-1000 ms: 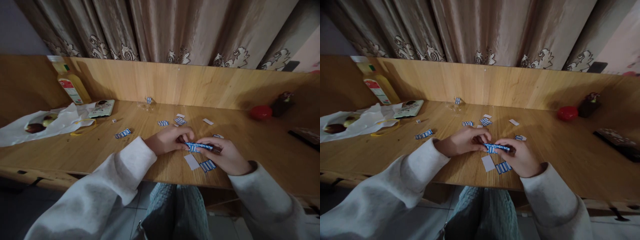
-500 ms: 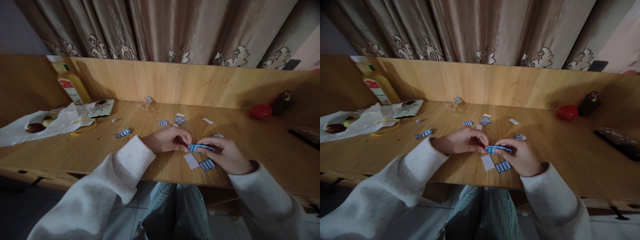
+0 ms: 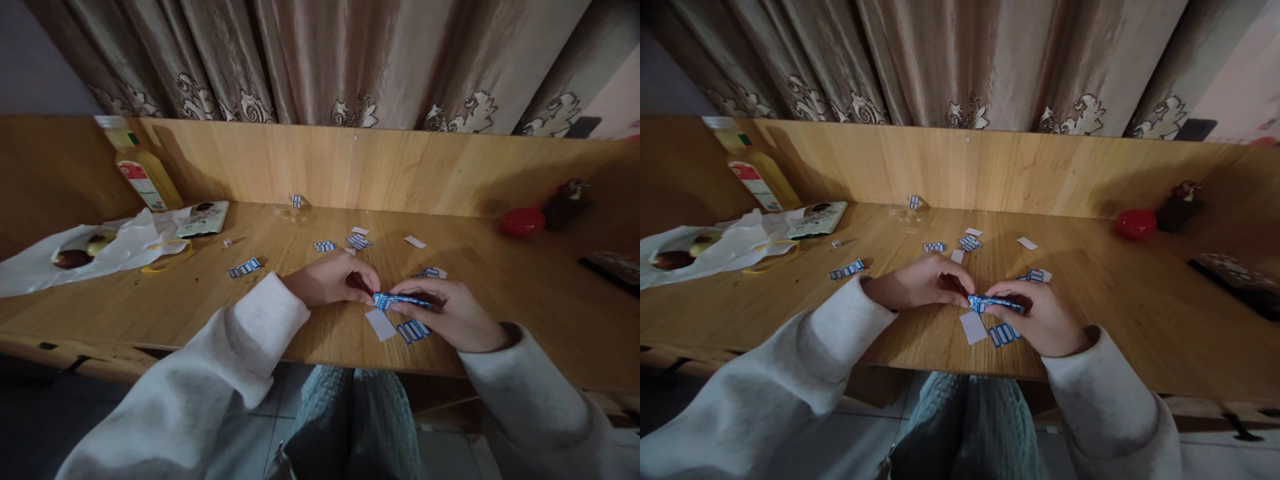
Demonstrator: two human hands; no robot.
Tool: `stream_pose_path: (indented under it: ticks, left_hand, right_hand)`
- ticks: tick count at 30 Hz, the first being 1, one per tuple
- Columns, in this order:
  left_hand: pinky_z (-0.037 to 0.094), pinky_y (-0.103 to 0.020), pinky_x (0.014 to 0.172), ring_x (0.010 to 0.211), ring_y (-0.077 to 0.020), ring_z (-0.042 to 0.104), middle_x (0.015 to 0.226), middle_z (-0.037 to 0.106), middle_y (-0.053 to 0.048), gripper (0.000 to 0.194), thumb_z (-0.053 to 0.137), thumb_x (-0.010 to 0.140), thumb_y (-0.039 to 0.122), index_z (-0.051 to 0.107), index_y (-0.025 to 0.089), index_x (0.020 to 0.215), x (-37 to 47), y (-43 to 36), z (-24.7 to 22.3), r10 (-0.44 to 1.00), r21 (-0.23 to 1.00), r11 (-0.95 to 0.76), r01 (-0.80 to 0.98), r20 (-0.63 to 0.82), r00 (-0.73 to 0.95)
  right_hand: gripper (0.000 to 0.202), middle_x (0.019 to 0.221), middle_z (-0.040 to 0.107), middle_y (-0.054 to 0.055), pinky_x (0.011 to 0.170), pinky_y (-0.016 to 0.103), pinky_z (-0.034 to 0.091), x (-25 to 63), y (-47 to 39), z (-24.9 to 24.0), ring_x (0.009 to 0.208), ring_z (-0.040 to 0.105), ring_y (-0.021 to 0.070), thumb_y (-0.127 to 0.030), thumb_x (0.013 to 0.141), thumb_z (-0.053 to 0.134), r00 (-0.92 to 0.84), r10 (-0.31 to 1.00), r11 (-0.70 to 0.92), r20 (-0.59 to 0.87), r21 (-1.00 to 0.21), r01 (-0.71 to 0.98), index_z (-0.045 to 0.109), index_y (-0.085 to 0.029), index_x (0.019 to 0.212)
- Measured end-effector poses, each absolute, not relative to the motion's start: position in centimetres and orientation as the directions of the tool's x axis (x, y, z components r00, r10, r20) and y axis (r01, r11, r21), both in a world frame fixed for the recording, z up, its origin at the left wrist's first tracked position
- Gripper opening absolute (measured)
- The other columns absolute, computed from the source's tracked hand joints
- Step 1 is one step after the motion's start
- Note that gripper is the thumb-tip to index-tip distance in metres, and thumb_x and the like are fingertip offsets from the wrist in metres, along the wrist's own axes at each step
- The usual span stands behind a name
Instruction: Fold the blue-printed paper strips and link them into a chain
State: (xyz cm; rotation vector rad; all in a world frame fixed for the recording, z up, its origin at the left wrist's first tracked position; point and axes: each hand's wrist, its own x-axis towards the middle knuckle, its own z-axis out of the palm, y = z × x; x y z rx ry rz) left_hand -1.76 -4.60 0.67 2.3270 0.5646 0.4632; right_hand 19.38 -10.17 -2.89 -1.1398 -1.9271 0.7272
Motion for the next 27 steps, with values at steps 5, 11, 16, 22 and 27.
stream_pose_path:
  ticks: [5, 11, 16, 22, 27]
  left_hand:
    - [0.043, -0.016, 0.061, 0.064, -0.0078, 0.06, 0.073, 0.068, -0.002, 0.013, 0.068, 0.073, 0.021, 0.068, 0.014, 0.084, -1.6, -4.4, 0.5, 0.459, 0.624, -0.737, 0.26, 0.18, 0.87]
    - [0.043, -0.018, 0.062, 0.067, -0.0086, 0.058, 0.076, 0.066, -0.003, 0.016, 0.066, 0.074, 0.024, 0.068, 0.014, 0.087, -1.5, -4.7, 0.4, 0.461, 0.62, -0.737, 0.27, 0.168, 0.871]
    - [0.04, -0.018, 0.057, 0.064, -0.009, 0.056, 0.075, 0.064, -0.001, 0.028, 0.07, 0.07, 0.03, 0.065, 0.015, 0.093, -1.1, -5.2, 0.3, 0.504, 0.661, -0.684, 0.308, 0.123, 0.855]
    - [0.036, -0.019, 0.058, 0.062, -0.0072, 0.052, 0.073, 0.062, 0.0, 0.01, 0.059, 0.079, 0.023, 0.061, 0.014, 0.084, -0.2, -5.3, -0.3, 0.458, 0.52, -0.807, 0.28, 0.252, 0.852]
    - [0.035, -0.018, 0.058, 0.06, -0.0064, 0.049, 0.071, 0.059, 0.001, 0.006, 0.057, 0.076, 0.014, 0.059, 0.014, 0.082, -0.3, -5.1, -0.4, 0.456, 0.445, -0.846, 0.293, 0.321, 0.83]
  right_hand:
    - [0.018, 0.087, 0.071, 0.003, 0.074, 0.03, 0.054, 19.3, -10.3, -2.8, 0.079, 0.066, 0.0171, -0.035, 0.075, 0.064, -0.325, 0.895, 0.428, 0.305, -0.79, 0.438, 0.068, -0.021, 0.085]
    - [0.017, 0.086, 0.071, 0.002, 0.075, 0.029, 0.052, 19.3, -10.3, -2.7, 0.08, 0.065, 0.0167, -0.035, 0.075, 0.064, -0.333, 0.891, 0.438, 0.309, -0.776, 0.454, 0.067, -0.021, 0.084]
    - [0.011, 0.084, 0.071, 0.003, 0.071, 0.03, 0.053, 19.4, -10.3, -2.8, 0.077, 0.065, 0.0176, -0.026, 0.075, 0.062, -0.289, 0.891, 0.451, 0.35, -0.752, 0.481, 0.066, -0.021, 0.083]
    - [0.016, 0.088, 0.071, 0.005, 0.075, 0.033, 0.053, 19.4, -10.1, -3.2, 0.08, 0.066, 0.0187, -0.032, 0.075, 0.064, -0.298, 0.893, 0.443, 0.338, -0.779, 0.444, 0.066, -0.02, 0.085]
    - [0.025, 0.094, 0.07, 0.005, 0.081, 0.036, 0.052, 19.2, -10.3, -3.5, 0.087, 0.065, 0.0205, -0.035, 0.07, 0.069, -0.268, 0.918, 0.377, 0.291, -0.849, 0.371, 0.066, -0.02, 0.09]
